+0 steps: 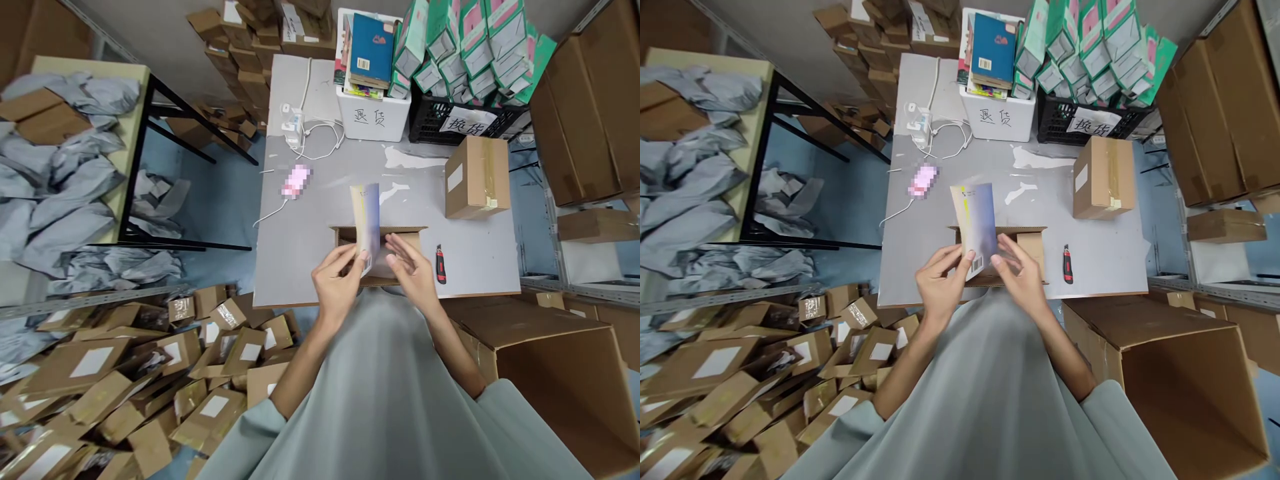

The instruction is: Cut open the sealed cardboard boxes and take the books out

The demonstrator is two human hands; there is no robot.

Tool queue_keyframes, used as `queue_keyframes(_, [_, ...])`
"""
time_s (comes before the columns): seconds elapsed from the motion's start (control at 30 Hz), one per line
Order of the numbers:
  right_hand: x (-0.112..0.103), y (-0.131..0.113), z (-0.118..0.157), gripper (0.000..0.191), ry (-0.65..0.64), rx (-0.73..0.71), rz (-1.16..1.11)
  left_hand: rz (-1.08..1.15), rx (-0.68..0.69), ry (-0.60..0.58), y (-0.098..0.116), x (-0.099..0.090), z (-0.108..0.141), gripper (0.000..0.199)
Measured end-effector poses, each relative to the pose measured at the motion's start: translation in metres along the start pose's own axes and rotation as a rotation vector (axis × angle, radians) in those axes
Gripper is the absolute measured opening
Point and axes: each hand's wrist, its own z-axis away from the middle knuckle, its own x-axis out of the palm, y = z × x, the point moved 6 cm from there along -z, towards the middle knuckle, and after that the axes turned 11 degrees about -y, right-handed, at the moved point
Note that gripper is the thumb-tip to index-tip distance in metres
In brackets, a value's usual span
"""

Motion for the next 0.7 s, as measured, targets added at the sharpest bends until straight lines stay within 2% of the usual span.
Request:
queue_keyframes(0.07, [0.016,0.002,0.002,0.065,-0.026,0.015,-0.04,-0.081,0.128,-0.035,0.011,0.011,0.007,0.019])
queue_keyframes(0.13, [0.022,0.005,0.002,0.058,0.034,0.031,-0.033,-0.157,0.233,-0.098,0.02,0.025,0.017,0.021])
queue_keyframes(0.23, [0.01,0.01,-0.001,0.055,0.148,0.054,0.0,-0.197,0.289,-0.236,0.025,0.039,0.025,0.028])
queue_keyframes(0.3, [-0.002,0.009,-0.004,0.058,0.161,0.048,-0.001,-0.167,0.259,-0.285,0.023,0.038,0.023,0.03])
queue_keyframes(0.37, [-0.013,0.006,-0.005,0.058,0.128,0.047,-0.025,-0.139,0.171,-0.22,0.015,0.023,0.013,0.032])
queue_keyframes(0.43, [-0.022,0.004,-0.004,0.057,0.079,0.081,-0.066,-0.086,0.035,-0.116,0.001,0.003,0.002,0.041])
queue_keyframes(0.47, [-0.024,0.004,-0.002,0.057,0.052,0.112,-0.093,-0.023,-0.044,-0.102,-0.008,-0.005,-0.002,0.047])
queue_keyframes(0.53, [-0.027,0.006,0.002,0.059,0.008,0.168,-0.147,0.182,-0.216,-0.181,-0.025,-0.011,-0.008,0.058])
queue_keyframes(0.6, [-0.028,0.009,0.005,0.061,-0.018,0.197,-0.182,0.406,-0.381,-0.299,-0.038,-0.007,-0.006,0.062])
queue_keyframes(0.63, [-0.028,0.011,0.005,0.061,-0.022,0.204,-0.189,0.488,-0.446,-0.328,-0.042,-0.005,-0.003,0.062])
queue_keyframes(0.7, [-0.028,0.015,0.005,0.061,-0.025,0.21,-0.192,0.563,-0.517,-0.316,-0.046,-0.003,0.002,0.06])
